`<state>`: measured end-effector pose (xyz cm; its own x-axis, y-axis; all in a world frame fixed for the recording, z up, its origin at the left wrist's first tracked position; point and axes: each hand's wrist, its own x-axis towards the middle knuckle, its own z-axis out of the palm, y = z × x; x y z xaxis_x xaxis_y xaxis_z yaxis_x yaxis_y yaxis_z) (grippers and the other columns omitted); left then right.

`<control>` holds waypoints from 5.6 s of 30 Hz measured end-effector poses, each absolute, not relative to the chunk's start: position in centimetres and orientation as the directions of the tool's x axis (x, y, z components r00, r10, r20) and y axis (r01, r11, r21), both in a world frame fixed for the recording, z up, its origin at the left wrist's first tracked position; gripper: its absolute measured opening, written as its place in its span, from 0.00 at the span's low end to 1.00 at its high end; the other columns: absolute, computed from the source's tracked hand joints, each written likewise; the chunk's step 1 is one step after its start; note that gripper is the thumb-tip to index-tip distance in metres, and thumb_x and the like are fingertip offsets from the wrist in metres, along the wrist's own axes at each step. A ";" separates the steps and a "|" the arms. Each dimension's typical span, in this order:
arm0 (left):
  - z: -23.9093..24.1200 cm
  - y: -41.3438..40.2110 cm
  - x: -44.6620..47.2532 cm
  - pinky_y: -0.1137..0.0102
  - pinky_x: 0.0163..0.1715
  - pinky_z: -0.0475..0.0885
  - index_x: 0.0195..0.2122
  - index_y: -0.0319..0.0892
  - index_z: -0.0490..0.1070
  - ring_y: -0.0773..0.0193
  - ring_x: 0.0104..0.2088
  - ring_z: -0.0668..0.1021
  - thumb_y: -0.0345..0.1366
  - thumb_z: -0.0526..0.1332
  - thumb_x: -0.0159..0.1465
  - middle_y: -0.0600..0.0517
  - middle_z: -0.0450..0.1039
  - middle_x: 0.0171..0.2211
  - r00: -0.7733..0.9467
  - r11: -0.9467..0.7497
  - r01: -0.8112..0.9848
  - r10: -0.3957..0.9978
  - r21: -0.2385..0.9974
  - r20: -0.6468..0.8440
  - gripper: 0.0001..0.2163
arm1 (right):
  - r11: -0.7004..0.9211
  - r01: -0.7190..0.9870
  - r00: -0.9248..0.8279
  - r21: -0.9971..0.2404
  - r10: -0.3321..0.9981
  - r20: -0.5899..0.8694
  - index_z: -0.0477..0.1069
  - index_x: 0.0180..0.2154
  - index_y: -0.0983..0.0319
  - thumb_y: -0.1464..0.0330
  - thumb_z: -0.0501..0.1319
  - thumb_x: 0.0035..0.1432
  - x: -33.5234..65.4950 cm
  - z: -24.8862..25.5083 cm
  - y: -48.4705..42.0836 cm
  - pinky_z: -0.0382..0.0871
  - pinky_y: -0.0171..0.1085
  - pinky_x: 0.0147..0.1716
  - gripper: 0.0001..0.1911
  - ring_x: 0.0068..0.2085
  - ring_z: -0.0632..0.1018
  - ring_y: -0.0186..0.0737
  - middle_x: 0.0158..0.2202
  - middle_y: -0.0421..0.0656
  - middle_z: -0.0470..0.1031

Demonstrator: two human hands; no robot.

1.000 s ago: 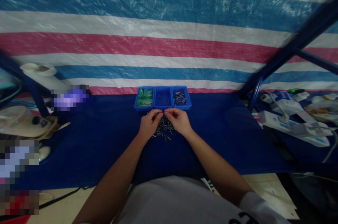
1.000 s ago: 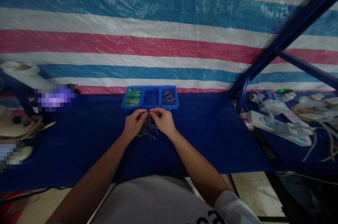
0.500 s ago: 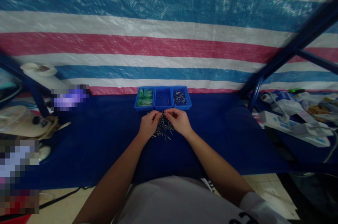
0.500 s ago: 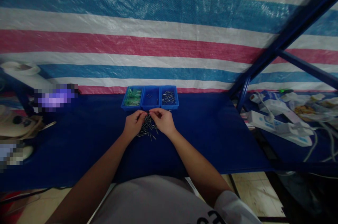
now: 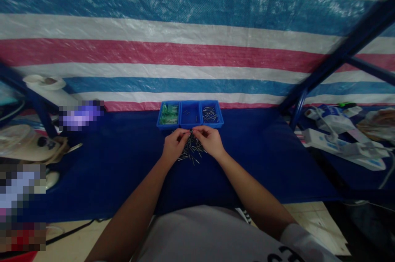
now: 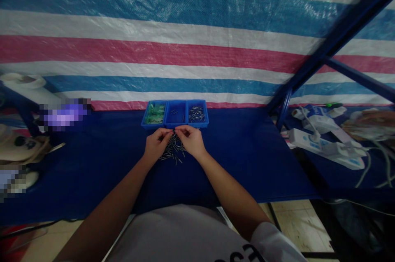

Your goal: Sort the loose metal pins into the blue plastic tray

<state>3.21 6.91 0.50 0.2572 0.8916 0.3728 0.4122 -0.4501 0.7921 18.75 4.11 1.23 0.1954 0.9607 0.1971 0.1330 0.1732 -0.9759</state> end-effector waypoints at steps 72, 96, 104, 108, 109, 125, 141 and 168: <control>0.3 6.9 3.2 0.76 0.22 0.62 0.38 0.42 0.72 0.71 0.19 0.68 0.41 0.57 0.63 0.59 0.66 0.19 0.304 -0.438 0.417 0.893 0.797 0.332 0.10 | 0.188 0.179 0.166 -0.966 0.962 0.218 0.77 0.35 0.61 0.64 0.62 0.53 18.5 1.6 3.8 0.73 0.37 0.34 0.09 0.32 0.79 0.39 0.33 0.44 0.80; 0.7 6.9 3.2 0.75 0.24 0.63 0.34 0.42 0.73 0.71 0.21 0.69 0.41 0.57 0.63 0.58 0.67 0.20 0.290 -0.457 0.444 0.887 0.771 0.359 0.09 | 0.192 0.215 0.175 -0.957 0.957 0.231 0.77 0.35 0.61 0.65 0.62 0.54 18.6 1.4 3.8 0.72 0.36 0.32 0.09 0.31 0.78 0.39 0.32 0.44 0.80; 0.7 7.1 3.0 0.74 0.26 0.65 0.33 0.40 0.72 0.69 0.22 0.71 0.40 0.52 0.66 0.56 0.71 0.22 0.334 -0.478 0.479 0.875 0.736 0.351 0.12 | 0.207 0.214 0.160 -0.955 0.957 0.243 0.77 0.34 0.61 0.65 0.63 0.53 18.4 1.8 3.6 0.72 0.35 0.33 0.08 0.32 0.78 0.38 0.32 0.43 0.80; 0.7 7.0 3.1 0.75 0.24 0.64 0.36 0.41 0.72 0.70 0.21 0.70 0.41 0.53 0.65 0.57 0.69 0.20 0.311 -0.462 0.455 0.884 0.762 0.350 0.12 | 0.214 0.195 0.161 -0.957 0.956 0.246 0.77 0.35 0.62 0.66 0.63 0.53 18.4 1.6 3.6 0.71 0.35 0.33 0.08 0.32 0.78 0.38 0.32 0.44 0.80; 0.6 6.9 3.1 0.75 0.24 0.63 0.37 0.41 0.72 0.70 0.21 0.70 0.41 0.54 0.65 0.57 0.68 0.20 0.300 -0.459 0.446 0.886 0.768 0.355 0.11 | 0.209 0.185 0.165 -0.960 0.957 0.240 0.77 0.35 0.62 0.66 0.63 0.53 18.4 1.5 3.7 0.71 0.35 0.32 0.08 0.31 0.78 0.38 0.32 0.44 0.80; 0.8 7.1 2.9 0.75 0.27 0.65 0.32 0.40 0.73 0.70 0.22 0.71 0.41 0.52 0.66 0.56 0.71 0.22 0.336 -0.502 0.463 0.862 0.730 0.379 0.13 | 0.198 0.186 0.159 -0.962 0.960 0.229 0.77 0.34 0.62 0.66 0.63 0.53 18.3 1.5 3.7 0.72 0.35 0.31 0.08 0.31 0.78 0.38 0.31 0.43 0.80; 0.8 6.9 3.1 0.75 0.25 0.64 0.34 0.41 0.73 0.70 0.21 0.70 0.41 0.55 0.64 0.56 0.70 0.21 0.314 -0.488 0.455 0.871 0.745 0.379 0.11 | 0.193 0.217 0.149 -0.957 0.962 0.228 0.77 0.36 0.61 0.64 0.63 0.53 18.3 1.2 3.8 0.72 0.35 0.32 0.10 0.31 0.78 0.38 0.32 0.44 0.79; 0.7 6.9 3.0 0.75 0.27 0.66 0.32 0.40 0.74 0.69 0.24 0.73 0.43 0.54 0.65 0.54 0.73 0.24 0.335 -0.484 0.458 0.871 0.746 0.359 0.14 | 0.261 0.405 0.064 -0.876 0.948 0.312 0.74 0.36 0.61 0.66 0.60 0.55 18.6 2.3 3.2 0.66 0.32 0.26 0.08 0.25 0.72 0.33 0.24 0.39 0.72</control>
<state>3.03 6.94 0.75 0.3351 0.8711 0.3590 0.4583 -0.4836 0.7457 18.62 3.24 2.33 0.0639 0.9479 0.3122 0.4052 0.2612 -0.8761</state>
